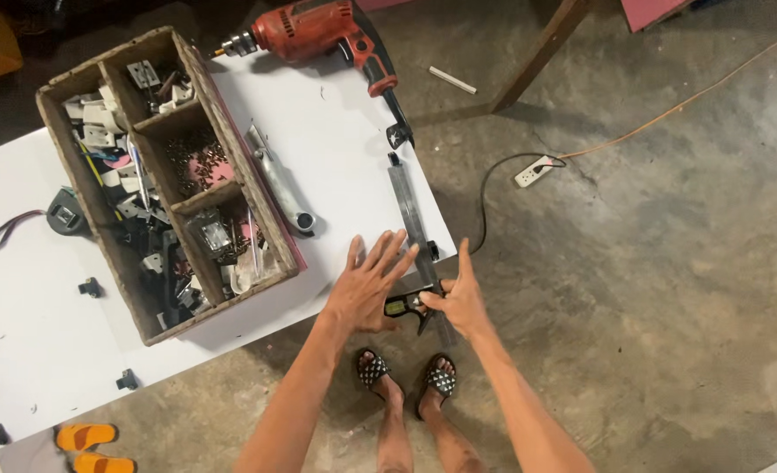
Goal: The person attaches hardware components to furniture pieces by hand and using a power drill. They pick up small screws and brackets from a wooden organizer, position them on white furniture panels, and secure them with a drill.
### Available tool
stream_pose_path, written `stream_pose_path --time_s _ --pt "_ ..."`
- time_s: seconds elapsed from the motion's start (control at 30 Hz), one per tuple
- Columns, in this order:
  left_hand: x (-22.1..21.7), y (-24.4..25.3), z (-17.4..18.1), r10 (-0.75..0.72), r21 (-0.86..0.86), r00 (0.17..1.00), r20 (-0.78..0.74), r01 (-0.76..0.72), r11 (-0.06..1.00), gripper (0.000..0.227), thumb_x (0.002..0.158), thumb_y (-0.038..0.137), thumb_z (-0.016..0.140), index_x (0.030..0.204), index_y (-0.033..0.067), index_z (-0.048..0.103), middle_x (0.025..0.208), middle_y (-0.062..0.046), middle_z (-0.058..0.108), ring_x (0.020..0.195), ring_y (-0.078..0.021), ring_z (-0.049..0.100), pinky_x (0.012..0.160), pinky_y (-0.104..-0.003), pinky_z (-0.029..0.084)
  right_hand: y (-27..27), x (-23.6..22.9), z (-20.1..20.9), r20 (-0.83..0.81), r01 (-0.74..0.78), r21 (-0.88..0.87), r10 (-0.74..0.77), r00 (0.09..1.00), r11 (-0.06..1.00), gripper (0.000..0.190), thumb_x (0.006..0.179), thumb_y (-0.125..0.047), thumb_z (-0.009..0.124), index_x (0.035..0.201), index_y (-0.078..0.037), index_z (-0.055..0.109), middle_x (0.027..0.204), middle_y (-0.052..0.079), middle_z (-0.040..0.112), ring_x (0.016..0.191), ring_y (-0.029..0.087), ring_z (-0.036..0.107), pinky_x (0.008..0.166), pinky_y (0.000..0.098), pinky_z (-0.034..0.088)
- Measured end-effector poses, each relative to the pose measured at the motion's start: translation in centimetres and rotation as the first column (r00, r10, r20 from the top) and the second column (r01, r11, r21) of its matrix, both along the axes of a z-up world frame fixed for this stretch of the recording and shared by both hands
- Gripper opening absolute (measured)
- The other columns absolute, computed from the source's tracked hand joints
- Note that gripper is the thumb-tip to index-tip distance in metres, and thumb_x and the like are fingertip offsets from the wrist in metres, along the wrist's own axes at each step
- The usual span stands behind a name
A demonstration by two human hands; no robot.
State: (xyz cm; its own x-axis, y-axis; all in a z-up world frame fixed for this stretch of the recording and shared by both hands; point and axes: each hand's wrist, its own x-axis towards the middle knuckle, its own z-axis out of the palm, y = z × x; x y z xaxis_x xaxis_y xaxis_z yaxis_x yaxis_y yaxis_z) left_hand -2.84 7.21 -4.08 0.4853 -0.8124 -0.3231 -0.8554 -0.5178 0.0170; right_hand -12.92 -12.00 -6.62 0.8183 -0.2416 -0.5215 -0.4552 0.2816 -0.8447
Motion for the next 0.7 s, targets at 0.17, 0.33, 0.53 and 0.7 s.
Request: stream_pose_path --time_s 0.17,0.33,0.53,0.7 --pt "-0.1 0.8 -1.0 -0.042 -0.128 0.998 0.042 0.048 0.991 0.152 0.054 0.106 0.05 0.168 0.0274 -0.012 0.174 -0.009 -0.002 0.157 -0.0326 0.007 0.121 -0.063 0.002 -0.2 0.2 2.7 -0.025 -0.14 -0.179 0.138 0.99 0.974 0.123 0.084 0.006 0.078 0.167 -0.016 -0.01 0.073 0.02 0.074 0.06 0.02 0.07 0.054 0.0274 0.055" --pt "-0.2 0.6 -2.0 -0.016 -0.235 1.0 0.019 0.02 0.972 0.145 0.057 0.102 0.042 0.169 0.0237 -0.008 0.174 -0.006 0.003 0.158 -0.03 0.007 0.122 -0.065 -0.006 -0.2 0.3 -0.2 -0.01 -0.076 -0.194 0.076 0.997 0.978 0.119 0.086 0.0 0.076 0.168 -0.013 -0.009 0.074 0.013 0.073 0.063 0.018 0.065 0.058 0.0286 0.051" --pt "0.8 0.2 -2.5 0.058 -0.239 0.998 0.008 -0.054 0.97 0.142 0.061 0.093 0.051 0.17 0.0224 -0.005 0.175 -0.002 0.004 0.159 -0.0269 0.008 0.122 -0.064 -0.002 0.2 2.3 -0.6 -0.022 0.021 -0.195 -0.026 0.999 0.981 0.108 0.091 0.0 0.072 0.169 -0.013 -0.001 0.071 0.01 0.072 0.06 0.015 0.062 0.057 0.0251 0.046" --pt "0.8 -0.4 -2.1 0.129 -0.191 0.992 0.009 -0.125 0.974 0.137 0.06 0.079 0.07 0.169 0.0306 0.002 0.174 0.0 0.011 0.158 -0.0242 0.015 0.125 -0.062 0.007 0.0 1.4 -1.1 -0.084 -0.032 -0.257 0.011 0.996 0.966 0.108 0.088 -0.008 0.077 0.168 -0.008 0.005 0.088 0.014 0.076 0.077 0.019 0.069 0.068 0.0283 0.055"
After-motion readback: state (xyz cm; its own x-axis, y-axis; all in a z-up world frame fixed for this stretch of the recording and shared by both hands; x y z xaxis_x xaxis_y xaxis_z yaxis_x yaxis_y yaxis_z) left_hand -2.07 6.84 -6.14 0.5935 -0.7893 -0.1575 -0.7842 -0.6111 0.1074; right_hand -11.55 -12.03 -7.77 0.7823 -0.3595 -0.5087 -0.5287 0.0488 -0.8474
